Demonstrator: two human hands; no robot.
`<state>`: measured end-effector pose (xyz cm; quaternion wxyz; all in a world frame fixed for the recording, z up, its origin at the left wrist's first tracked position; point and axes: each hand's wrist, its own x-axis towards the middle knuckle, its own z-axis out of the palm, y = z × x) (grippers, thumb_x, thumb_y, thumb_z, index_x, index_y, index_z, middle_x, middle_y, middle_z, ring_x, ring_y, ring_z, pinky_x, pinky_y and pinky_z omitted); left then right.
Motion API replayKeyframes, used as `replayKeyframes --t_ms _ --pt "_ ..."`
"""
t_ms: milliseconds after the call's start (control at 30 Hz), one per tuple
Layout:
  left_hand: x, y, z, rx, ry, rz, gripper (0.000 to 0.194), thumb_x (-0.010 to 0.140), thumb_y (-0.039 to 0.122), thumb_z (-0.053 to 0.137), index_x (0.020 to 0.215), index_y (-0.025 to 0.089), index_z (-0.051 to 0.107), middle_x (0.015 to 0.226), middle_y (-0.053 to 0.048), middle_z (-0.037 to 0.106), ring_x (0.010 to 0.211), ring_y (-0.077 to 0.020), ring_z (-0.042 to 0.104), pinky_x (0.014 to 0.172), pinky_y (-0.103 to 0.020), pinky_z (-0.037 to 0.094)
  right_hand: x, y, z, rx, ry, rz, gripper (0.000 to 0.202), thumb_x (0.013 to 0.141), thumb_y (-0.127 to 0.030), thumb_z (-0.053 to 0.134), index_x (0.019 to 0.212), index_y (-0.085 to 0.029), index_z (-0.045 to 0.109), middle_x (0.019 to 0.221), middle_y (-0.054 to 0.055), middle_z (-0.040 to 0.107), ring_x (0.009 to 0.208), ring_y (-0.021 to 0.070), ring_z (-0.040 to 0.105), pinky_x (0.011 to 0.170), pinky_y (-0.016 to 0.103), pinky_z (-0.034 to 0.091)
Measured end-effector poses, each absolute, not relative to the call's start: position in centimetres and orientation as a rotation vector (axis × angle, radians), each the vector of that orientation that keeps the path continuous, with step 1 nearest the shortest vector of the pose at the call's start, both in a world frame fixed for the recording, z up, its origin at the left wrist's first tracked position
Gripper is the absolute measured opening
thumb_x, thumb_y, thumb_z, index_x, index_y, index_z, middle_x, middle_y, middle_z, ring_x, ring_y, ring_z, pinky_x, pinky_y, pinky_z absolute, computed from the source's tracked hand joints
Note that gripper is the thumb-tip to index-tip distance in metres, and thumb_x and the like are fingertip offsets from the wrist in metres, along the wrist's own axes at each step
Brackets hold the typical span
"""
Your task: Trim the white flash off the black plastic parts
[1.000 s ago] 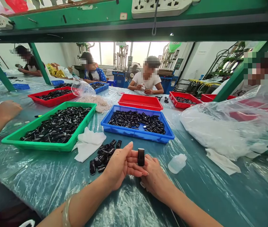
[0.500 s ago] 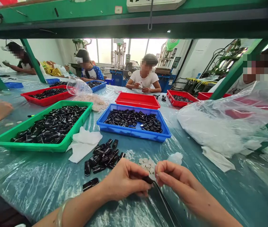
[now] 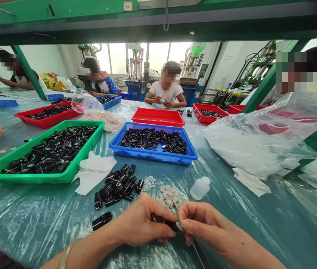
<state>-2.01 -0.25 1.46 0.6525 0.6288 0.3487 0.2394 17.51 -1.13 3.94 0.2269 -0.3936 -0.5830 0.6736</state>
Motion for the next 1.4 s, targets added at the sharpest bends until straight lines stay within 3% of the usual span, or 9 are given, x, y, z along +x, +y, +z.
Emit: replayKeyframes --t_ms 367,1067,1400 --pt "-2.2 -0.1 1.5 1.524 0.795 0.503 0.012 0.071 0.018 0.063 0.072 0.012 0.073 0.052 0.002 0.055 0.048 -0.0082 0.050 0.048 -0.017 0.037 17.4 -1.2 3.3 -1.131 -1.430 1.991 0.030 0.074 -0.041 0.067 0.083 -0.014 0.057 0.064 -0.003 0.053 0.057 0.0082 0.048 0.058 0.024 0.043" --pt "-2.2 -0.1 1.6 1.677 0.879 0.570 0.019 0.076 0.021 0.056 0.071 0.012 0.072 0.046 0.002 0.052 0.045 -0.0090 0.050 0.046 -0.017 0.037 16.2 -1.2 1.9 -1.112 -1.113 1.953 0.030 0.070 -0.040 0.075 0.075 -0.013 0.062 0.057 -0.002 0.058 0.052 0.0066 0.049 0.053 0.020 0.039" --pt "-2.2 -0.2 2.3 1.546 0.785 0.591 0.020 0.076 0.020 0.058 0.085 0.014 0.075 0.067 -0.004 0.069 0.053 -0.0100 0.057 0.053 -0.018 0.045 16.0 -1.4 2.1 -0.955 -0.985 1.981 0.031 0.071 -0.041 0.074 0.072 -0.012 0.064 0.054 -0.003 0.054 0.049 0.0063 0.050 0.050 0.019 0.038"
